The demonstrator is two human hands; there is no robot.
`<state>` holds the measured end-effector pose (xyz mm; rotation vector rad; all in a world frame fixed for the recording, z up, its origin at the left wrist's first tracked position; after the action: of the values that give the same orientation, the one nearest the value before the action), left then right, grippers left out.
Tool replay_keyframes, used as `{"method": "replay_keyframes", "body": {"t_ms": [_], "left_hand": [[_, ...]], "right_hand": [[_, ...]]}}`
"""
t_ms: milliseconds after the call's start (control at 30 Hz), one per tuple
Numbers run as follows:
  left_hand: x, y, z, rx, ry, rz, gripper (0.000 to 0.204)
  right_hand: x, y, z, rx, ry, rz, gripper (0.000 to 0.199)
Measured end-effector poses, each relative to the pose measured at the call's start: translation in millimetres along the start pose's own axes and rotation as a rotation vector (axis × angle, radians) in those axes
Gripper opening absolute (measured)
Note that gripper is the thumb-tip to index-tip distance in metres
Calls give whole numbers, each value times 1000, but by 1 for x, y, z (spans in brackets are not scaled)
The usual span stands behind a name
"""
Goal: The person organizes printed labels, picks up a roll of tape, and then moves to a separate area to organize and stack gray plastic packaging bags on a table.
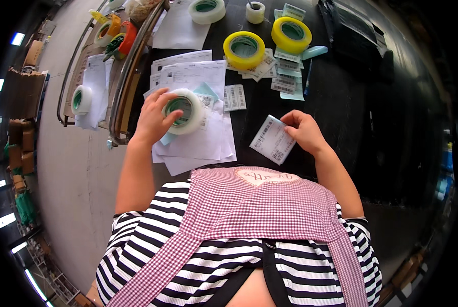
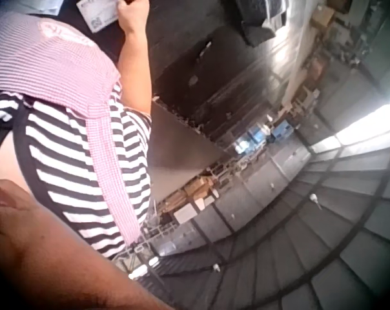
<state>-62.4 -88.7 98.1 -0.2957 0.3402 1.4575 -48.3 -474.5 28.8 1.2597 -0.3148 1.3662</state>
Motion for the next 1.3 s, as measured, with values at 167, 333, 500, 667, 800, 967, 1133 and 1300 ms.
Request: {"method": "replay_keyframes", "body": {"t_ms": [167, 333, 500, 667, 800, 967, 1133, 1300], "left_hand": [[-2, 22, -21, 181, 58, 60, 110], [-23, 27, -19, 90, -106, -24, 95], [-90, 20, -24, -3, 212, -278, 61], [-133, -1, -100, 339, 1044, 44, 45], [-152, -11, -125, 431, 1295, 148, 60], [-145, -19, -125, 274, 1431, 216, 63], [-133, -10, -118, -23, 1570, 290, 69], [-144, -5, -120, 57, 1514, 219, 69]], "right_hand": [[-9, -10, 4, -34, -251, -27, 22], [-5, -10, 9, -34, -324, -39, 25], [21, -8, 6, -2, -282, 46, 25], [46, -10, -3, 37, -233, 76, 26], [53, -11, -6, 51, -204, 102, 25], [36, -13, -6, 23, -684, 22, 29], [32, -4, -12, 119, -664, -20, 32], [37, -14, 2, 17, -610, 126, 29]]}}
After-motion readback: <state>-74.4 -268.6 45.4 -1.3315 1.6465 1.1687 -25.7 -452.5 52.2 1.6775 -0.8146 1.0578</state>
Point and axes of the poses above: each hand's wrist, its own y-axis away from the middle knuckle, its own z-axis out of the back of the hand, x = y × z, the point moved 10 cm from there along -y, towards the middle knuckle, and after that the axes turned 2 degrees about -z, right-handed, at the moved point
